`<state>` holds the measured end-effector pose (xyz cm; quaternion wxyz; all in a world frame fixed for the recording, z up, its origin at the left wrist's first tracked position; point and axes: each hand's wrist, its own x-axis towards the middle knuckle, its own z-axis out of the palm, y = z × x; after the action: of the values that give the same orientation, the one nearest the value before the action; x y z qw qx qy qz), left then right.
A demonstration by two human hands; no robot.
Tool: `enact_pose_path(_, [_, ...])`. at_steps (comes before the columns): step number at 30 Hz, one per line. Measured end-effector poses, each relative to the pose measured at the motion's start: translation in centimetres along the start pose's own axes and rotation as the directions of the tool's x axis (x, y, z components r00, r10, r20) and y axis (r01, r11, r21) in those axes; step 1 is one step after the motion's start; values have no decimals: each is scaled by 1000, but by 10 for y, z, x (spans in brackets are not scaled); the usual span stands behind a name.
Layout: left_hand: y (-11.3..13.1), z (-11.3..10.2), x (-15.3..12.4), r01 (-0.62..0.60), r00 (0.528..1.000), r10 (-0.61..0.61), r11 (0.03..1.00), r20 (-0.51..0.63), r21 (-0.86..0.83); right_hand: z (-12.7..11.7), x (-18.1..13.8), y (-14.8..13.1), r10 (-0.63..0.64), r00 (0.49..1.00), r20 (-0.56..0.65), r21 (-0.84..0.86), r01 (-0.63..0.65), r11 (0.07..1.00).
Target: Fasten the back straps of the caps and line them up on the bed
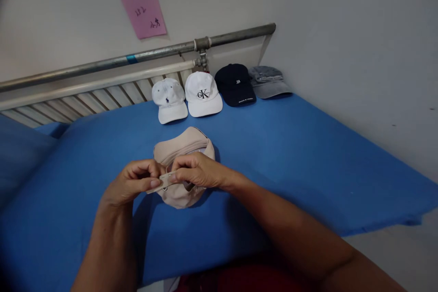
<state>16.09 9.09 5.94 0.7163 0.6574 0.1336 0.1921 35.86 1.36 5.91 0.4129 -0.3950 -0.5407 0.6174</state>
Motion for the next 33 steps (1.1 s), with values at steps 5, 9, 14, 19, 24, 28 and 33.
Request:
enact_pose_path(5, [-5,-7,-2,44,990,-42,999,-135,6,0,1,2,11,999,-53,32,-9,999])
enact_pose_path(9, [-2,-12,-3,132,984,-119,987,-133,90,-2,2,3,20,999,-34,138,-15,990])
enact_pose_path(14, [3,-13,-3,222,975,-223,970,-1,94,-6,2,7,11,1000,-2,190,-11,982])
enact_pose_path(19, [3,-3,3,282,959,-277,951,-53,124,0,1,8,-176,982,-75,-152,163,975])
enact_pose_path(24, [-3,4,10,223,975,-213,955,-70,194,9,0,8,-603,788,124,-662,519,541])
enact_pose_path(28, [-8,3,13,187,981,-192,934,-12,305,12,1,9,-621,753,215,-799,502,332])
enact_pose_path(33, [-11,0,14,148,984,-175,916,39,373,12,2,10,-579,780,239,-853,453,258])
